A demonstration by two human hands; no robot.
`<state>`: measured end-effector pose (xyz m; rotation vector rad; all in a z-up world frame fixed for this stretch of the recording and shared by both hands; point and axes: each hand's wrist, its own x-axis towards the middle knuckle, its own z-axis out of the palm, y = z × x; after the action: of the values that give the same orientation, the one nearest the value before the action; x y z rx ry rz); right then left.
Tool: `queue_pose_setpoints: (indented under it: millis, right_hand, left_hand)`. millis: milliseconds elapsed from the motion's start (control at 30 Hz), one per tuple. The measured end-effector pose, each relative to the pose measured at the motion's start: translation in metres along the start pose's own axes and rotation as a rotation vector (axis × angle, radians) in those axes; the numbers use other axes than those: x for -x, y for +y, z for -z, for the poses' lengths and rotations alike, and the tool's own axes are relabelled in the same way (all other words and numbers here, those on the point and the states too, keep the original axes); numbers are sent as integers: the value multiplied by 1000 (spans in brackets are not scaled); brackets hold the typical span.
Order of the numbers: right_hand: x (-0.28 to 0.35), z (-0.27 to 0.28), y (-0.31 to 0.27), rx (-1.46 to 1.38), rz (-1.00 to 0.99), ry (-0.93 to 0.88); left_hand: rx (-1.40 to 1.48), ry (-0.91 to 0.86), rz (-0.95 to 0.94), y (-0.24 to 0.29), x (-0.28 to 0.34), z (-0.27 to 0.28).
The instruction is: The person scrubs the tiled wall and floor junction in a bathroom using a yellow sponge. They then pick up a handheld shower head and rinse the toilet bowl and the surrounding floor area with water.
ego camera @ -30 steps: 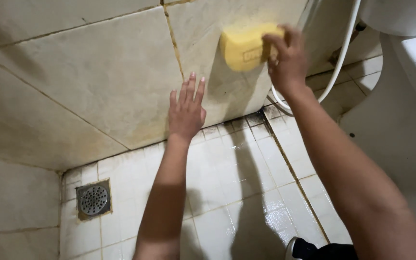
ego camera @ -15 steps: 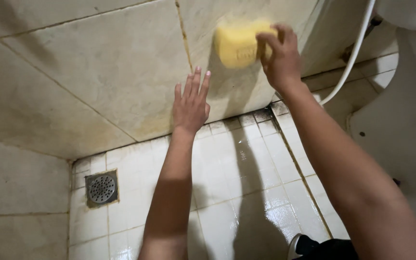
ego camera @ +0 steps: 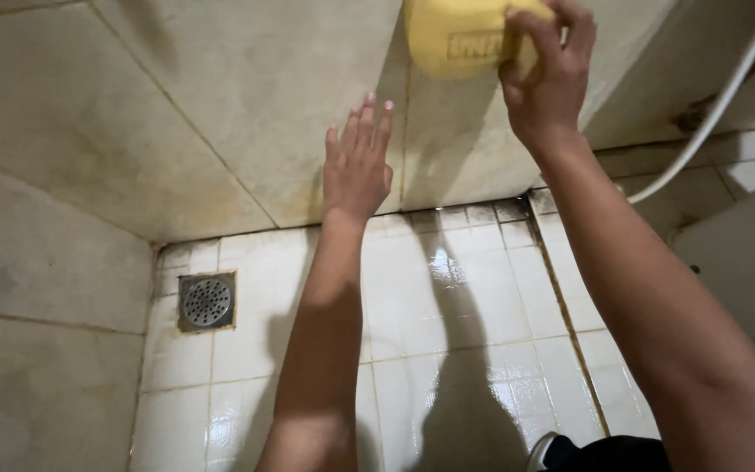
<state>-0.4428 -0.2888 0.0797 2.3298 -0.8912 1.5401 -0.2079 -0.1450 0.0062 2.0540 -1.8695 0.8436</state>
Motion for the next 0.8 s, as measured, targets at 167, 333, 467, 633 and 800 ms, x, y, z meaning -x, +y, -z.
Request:
queue_pose_setpoints:
  millis: [167, 333, 467, 633, 800]
  right_hand:
    - [28, -34, -14, -4, 47, -72]
    - [50, -52, -16, 79, 161, -348]
    - [7, -31, -38, 55, 224, -176]
    - [-25, -18, -66, -117, 110, 170]
    - [55, -52, -17, 136, 137, -338]
  left_hand:
    - [-24, -46, 14, -12, 10, -1]
    - [-13, -101, 88, -25, 16, 4]
    - [14, -46, 89, -33, 21, 1]
    - [-9, -17, 106, -38, 29, -6]
    - [32, -23, 96, -31, 25, -2]
